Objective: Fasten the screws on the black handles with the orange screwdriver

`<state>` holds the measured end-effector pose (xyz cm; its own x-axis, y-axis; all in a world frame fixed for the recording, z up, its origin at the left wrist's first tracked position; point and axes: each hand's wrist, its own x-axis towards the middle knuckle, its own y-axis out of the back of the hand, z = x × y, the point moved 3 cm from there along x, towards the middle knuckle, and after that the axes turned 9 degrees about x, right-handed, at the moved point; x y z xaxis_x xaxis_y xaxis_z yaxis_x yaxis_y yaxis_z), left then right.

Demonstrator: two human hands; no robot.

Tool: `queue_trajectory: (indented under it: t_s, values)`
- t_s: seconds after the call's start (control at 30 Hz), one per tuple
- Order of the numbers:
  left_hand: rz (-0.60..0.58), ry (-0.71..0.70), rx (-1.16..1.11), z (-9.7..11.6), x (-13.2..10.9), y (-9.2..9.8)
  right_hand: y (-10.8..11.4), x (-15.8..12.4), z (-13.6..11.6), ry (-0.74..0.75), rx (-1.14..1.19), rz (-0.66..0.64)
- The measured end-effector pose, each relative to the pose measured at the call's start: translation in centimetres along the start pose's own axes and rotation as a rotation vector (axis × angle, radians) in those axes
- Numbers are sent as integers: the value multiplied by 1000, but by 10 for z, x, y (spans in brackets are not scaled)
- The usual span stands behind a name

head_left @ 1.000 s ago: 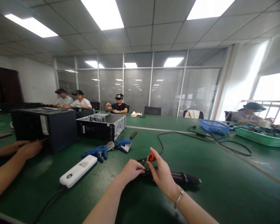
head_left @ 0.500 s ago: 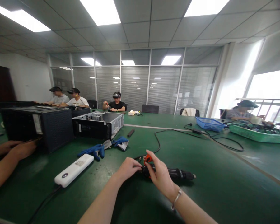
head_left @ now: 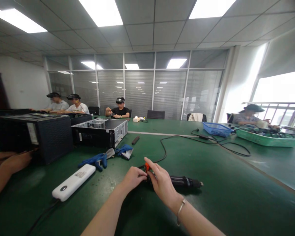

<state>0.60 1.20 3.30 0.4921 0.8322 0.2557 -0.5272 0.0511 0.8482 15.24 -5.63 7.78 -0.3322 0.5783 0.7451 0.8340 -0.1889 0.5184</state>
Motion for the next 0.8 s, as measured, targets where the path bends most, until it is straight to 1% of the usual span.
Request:
queue_trajectory:
  t_s: [0.07,0.23,0.37,0.43,0.5,0.57,0.63,0.67,0.7,0.77,0.8]
  values:
    - [-3,4,17,1,0,0,1,0,-3,10,4,0]
    - [-3,-6,16,2,0,1,1,-1,-2,25,-134,22]
    - [1,-16,4,3,0,1,-2,-1,1,46,-79,42]
    - [4,-11,18,3,0,2,2,1,-7,57,-18,129]
    - [3,1,44,3,0,2,13,5,-24,40,96,294]
    - [-4,20,80,2,1,1,32,6,-46,4,289,480]
    - [-1,32,104,1,1,1,55,1,-67,7,459,593]
    - [0,34,107,1,1,1,65,-4,-73,-18,474,543]
    - [0,37,106,1,1,1,74,-11,-76,-58,439,439]
    - [-16,55,103,2,1,1,94,-35,-73,-73,260,320]
    - [-26,71,106,2,1,1,103,-51,-70,-41,157,285]
